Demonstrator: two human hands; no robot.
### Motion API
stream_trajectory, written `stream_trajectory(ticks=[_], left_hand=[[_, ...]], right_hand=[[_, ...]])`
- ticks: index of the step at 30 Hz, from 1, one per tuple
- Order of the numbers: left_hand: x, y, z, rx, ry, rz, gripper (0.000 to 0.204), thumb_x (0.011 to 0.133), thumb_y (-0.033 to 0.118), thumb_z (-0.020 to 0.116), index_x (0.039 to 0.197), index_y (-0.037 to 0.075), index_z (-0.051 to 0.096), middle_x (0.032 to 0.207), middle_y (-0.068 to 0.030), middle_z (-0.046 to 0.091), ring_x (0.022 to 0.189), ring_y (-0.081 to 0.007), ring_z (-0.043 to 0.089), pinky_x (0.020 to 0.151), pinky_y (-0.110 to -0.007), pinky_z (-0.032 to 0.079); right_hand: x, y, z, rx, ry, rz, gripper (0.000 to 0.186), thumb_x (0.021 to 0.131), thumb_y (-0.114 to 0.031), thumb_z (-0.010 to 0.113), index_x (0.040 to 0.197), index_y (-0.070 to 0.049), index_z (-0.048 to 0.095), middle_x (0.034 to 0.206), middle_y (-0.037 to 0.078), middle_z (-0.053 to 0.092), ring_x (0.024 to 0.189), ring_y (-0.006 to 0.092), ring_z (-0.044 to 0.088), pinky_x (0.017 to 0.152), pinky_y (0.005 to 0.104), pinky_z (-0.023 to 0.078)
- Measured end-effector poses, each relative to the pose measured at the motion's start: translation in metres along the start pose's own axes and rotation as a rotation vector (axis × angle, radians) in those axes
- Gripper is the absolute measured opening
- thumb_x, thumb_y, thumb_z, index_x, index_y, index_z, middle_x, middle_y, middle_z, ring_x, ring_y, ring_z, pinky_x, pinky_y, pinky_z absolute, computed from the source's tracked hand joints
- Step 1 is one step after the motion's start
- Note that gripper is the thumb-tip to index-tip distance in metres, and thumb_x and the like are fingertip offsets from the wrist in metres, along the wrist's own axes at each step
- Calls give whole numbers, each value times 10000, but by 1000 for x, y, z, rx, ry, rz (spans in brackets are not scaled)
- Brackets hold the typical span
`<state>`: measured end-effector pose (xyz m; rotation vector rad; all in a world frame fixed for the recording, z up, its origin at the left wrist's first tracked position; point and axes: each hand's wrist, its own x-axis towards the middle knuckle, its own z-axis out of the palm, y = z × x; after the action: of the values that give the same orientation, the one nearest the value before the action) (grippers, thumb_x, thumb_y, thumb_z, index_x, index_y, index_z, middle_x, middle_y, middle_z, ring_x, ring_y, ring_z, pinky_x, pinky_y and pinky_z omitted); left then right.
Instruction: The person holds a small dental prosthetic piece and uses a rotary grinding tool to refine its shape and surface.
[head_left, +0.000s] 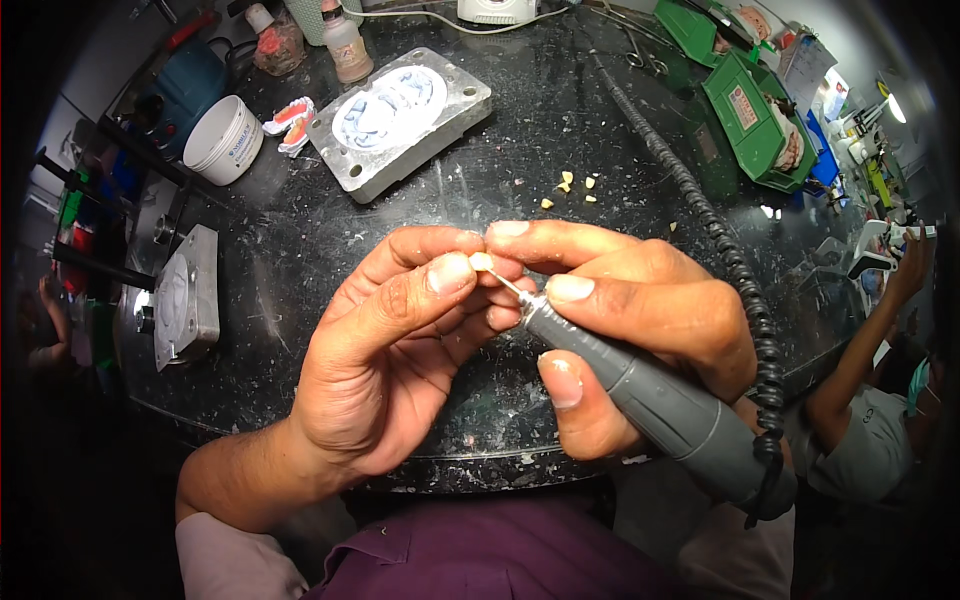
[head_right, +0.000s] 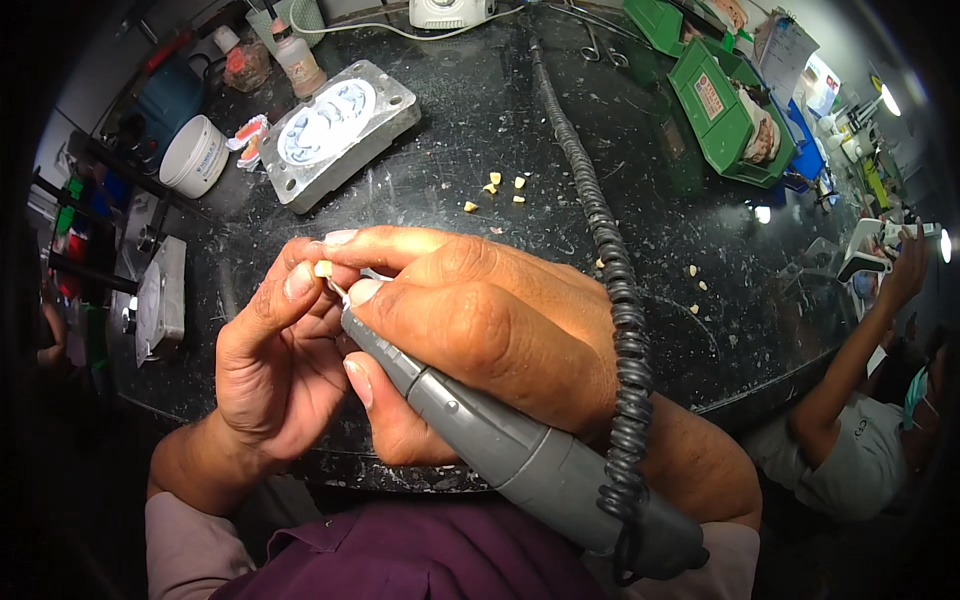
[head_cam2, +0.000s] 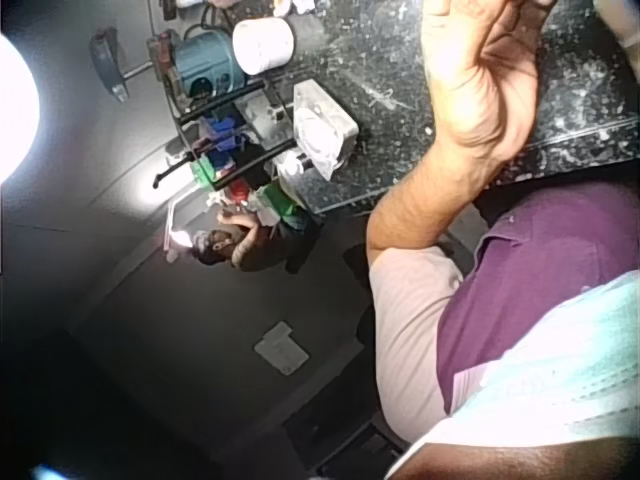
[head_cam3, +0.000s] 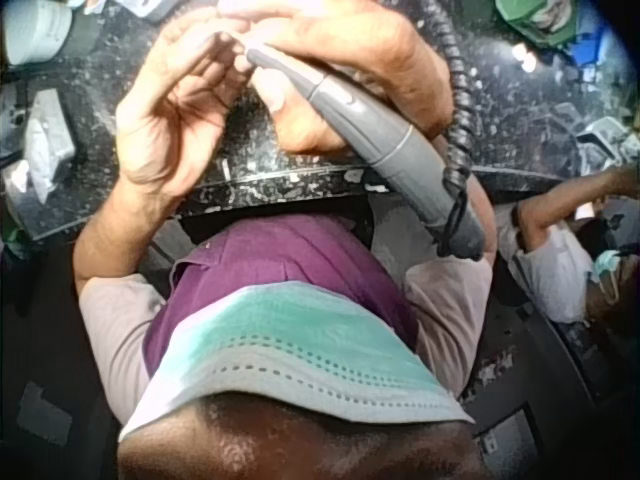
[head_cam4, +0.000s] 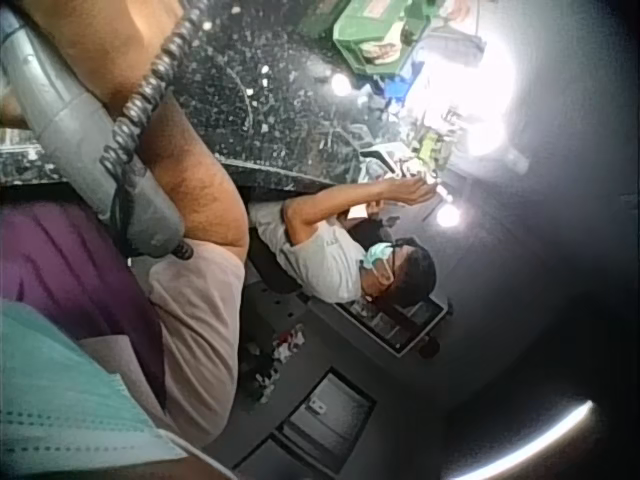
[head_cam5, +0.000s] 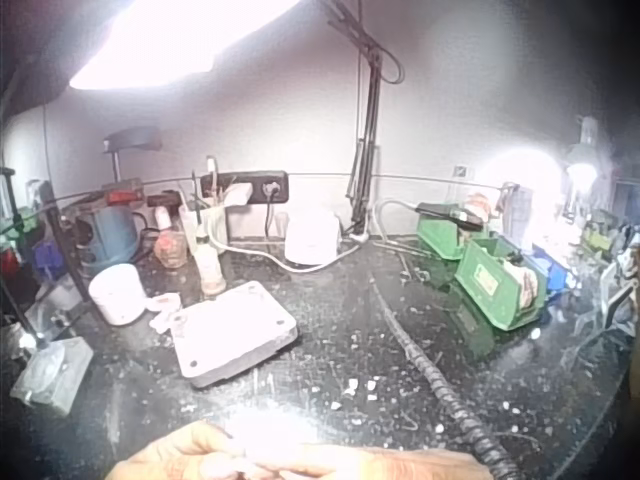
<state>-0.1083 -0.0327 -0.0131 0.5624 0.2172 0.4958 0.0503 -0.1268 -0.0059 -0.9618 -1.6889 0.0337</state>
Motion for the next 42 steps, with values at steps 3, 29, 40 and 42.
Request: stream_trajectory(ticks=[3,29,40,42], left_hand=[[0,0,-1,24,-14,9,207,948,75,538,1134,-3,588,1060,-177,661,1010,-221,641,920,-336,513],[-1,-3,-5,8,16,46,176,899,-18,584,1065,19,630,1049,-176,674,1022,-250,660,941,-339,540],[-1,-4,-4,18,26,62,166,900,-14,586,1056,16,632,1047,-176,674,1021,-251,660,943,-346,541],[-1,-4,-4,27,33,57,161,903,-9,584,1055,15,632,1046,-177,674,1017,-250,662,942,-349,539]], right_hand=[[1,3,0,5,-41,-17,283,822,39,615,1056,85,463,913,288,609,915,404,672,786,423,595],[-6,0,1,-14,20,11,301,823,16,612,1068,42,440,986,341,619,933,383,679,775,390,591],[-7,3,4,8,34,5,301,824,29,621,1068,70,450,955,350,609,942,411,673,762,385,599],[-6,3,3,6,27,2,300,823,29,621,1065,74,450,952,352,609,944,413,672,763,384,599]])
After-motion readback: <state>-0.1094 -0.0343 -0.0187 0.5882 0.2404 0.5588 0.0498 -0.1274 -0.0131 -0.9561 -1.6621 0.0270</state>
